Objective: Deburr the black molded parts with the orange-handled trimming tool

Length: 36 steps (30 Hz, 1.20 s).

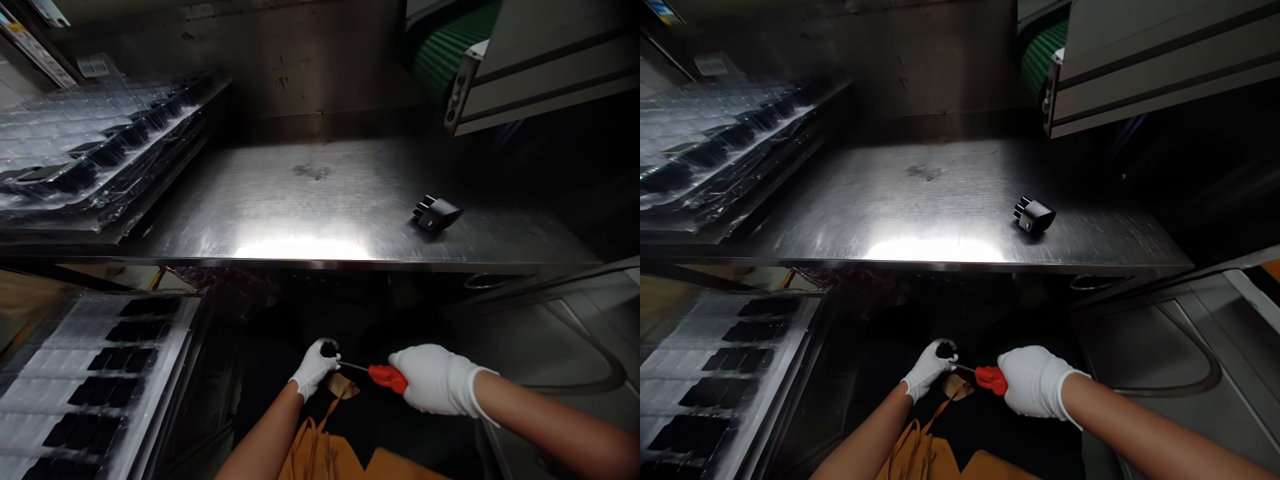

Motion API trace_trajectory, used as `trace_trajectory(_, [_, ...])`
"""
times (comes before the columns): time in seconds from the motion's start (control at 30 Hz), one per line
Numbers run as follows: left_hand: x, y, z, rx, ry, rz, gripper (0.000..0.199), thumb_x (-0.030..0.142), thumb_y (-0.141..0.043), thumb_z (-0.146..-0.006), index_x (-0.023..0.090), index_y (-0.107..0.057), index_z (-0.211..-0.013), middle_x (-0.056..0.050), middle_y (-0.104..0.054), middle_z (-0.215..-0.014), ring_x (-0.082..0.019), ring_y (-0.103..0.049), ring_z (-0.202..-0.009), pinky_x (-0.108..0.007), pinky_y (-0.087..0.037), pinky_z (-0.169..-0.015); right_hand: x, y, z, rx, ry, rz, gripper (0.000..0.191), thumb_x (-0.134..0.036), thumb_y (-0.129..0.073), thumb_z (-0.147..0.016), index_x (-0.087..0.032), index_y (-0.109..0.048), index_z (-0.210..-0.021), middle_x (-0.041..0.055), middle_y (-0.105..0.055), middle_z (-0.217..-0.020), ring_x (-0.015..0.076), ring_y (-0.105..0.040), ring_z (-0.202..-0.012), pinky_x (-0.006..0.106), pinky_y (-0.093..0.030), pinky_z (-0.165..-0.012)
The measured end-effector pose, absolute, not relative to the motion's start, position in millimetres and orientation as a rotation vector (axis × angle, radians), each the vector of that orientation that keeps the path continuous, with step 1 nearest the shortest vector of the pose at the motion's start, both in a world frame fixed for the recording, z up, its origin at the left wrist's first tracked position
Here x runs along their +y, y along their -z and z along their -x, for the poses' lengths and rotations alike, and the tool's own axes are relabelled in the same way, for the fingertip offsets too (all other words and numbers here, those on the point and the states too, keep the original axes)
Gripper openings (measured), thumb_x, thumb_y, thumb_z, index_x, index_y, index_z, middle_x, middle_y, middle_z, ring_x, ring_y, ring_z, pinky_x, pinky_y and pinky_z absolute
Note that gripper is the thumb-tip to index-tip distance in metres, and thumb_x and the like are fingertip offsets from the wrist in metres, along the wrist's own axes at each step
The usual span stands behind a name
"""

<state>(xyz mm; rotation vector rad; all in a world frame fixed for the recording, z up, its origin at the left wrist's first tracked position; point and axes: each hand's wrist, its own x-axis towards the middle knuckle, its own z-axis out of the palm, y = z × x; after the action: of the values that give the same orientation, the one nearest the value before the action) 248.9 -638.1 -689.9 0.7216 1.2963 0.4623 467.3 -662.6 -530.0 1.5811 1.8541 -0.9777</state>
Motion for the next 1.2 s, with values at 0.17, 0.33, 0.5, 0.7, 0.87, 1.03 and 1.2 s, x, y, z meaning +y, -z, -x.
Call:
trace_trajectory(0.17, [-638.7, 694.2, -248.3, 1.309, -0.454, -0.856, 0.039, 0.000, -0.062, -0.062, 0.012, -0.065, -0.099, -0.008, -0.066, -0.089, -0.018, -0.062, -0.078, -0.027, -0.053, -0.069, -659.2, 531.1, -469.8, 1.842, 0.982, -1.599, 0.025, -0.023, -0.053, -0.069, -0.019, -0.065, -0.091, 0.0099, -0.070, -0.085, 0.0291, -0.067, -0.075, 0.032, -0.041, -0.058])
trace_trajectory(0.33, [-640.3, 694.9, -244.9, 1.330, -0.478, -1.048, 0.039, -0.002, -0.058, -0.064, 0.017, -0.071, -0.096, -0.010, -0.068, -0.102, -0.023, -0.061, -0.099, -0.037, -0.045, -0.098, -659.7, 534.1, -473.0, 1.861, 0.959, -1.604, 0.024, -0.024, -0.054, -0.067, -0.019, -0.065, -0.088, 0.0093, -0.070, -0.083, 0.0294, -0.067, -0.073, 0.032, -0.039, -0.057])
trace_trajectory(0.5, [-642.7, 695.6, -242.2, 1.310, -0.537, -1.206, 0.048, -0.002, -0.060, -0.064, 0.021, -0.071, -0.105, -0.009, -0.063, -0.117, -0.026, -0.051, -0.118, -0.038, -0.030, -0.113, -658.5, 532.7, -473.5, 1.855, 0.970, -1.613, 0.025, -0.024, -0.054, -0.067, -0.019, -0.065, -0.089, 0.0088, -0.070, -0.085, 0.0297, -0.067, -0.074, 0.032, -0.040, -0.057])
trace_trajectory(0.7, [-639.7, 699.0, -241.0, 1.364, -0.500, -1.250, 0.032, 0.000, -0.062, -0.063, 0.019, -0.070, -0.088, -0.010, -0.064, -0.098, -0.025, -0.057, -0.099, -0.037, -0.039, -0.102, -658.8, 532.9, -474.2, 1.859, 0.978, -1.620, 0.023, -0.025, -0.053, -0.068, -0.020, -0.064, -0.088, 0.0073, -0.070, -0.083, 0.0285, -0.067, -0.072, 0.031, -0.040, -0.056])
trace_trajectory(0.87, [-637.7, 700.9, -241.0, 1.440, -0.433, -1.123, 0.020, 0.004, -0.061, -0.066, 0.017, -0.061, -0.082, -0.005, -0.061, -0.073, -0.018, -0.056, -0.065, -0.032, -0.049, -0.070, -663.2, 529.1, -468.8, 1.883, 0.990, -1.600, 0.022, -0.024, -0.053, -0.070, -0.020, -0.064, -0.088, 0.0074, -0.069, -0.081, 0.0270, -0.066, -0.070, 0.031, -0.040, -0.056])
trace_trajectory(1.03, [-638.0, 691.5, -244.6, 1.366, -0.511, -1.061, 0.032, 0.000, -0.065, -0.062, 0.018, -0.063, -0.088, -0.007, -0.064, -0.089, -0.019, -0.059, -0.084, -0.026, -0.046, -0.080, -666.4, 525.3, -461.6, 1.886, 0.935, -1.601, 0.022, -0.024, -0.054, -0.070, -0.020, -0.064, -0.088, 0.0091, -0.069, -0.083, 0.0305, -0.067, -0.074, 0.033, -0.041, -0.059])
trace_trajectory(1.2, [-635.2, 681.9, -244.9, 1.283, -0.524, -0.846, 0.040, -0.005, -0.064, -0.058, 0.017, -0.063, -0.092, -0.004, -0.062, -0.086, -0.015, -0.057, -0.079, -0.026, -0.046, -0.082, -662.4, 528.3, -465.1, 1.876, 0.885, -1.596, 0.022, -0.022, -0.054, -0.069, -0.018, -0.064, -0.088, 0.0110, -0.069, -0.083, 0.0315, -0.067, -0.075, 0.035, -0.043, -0.061])
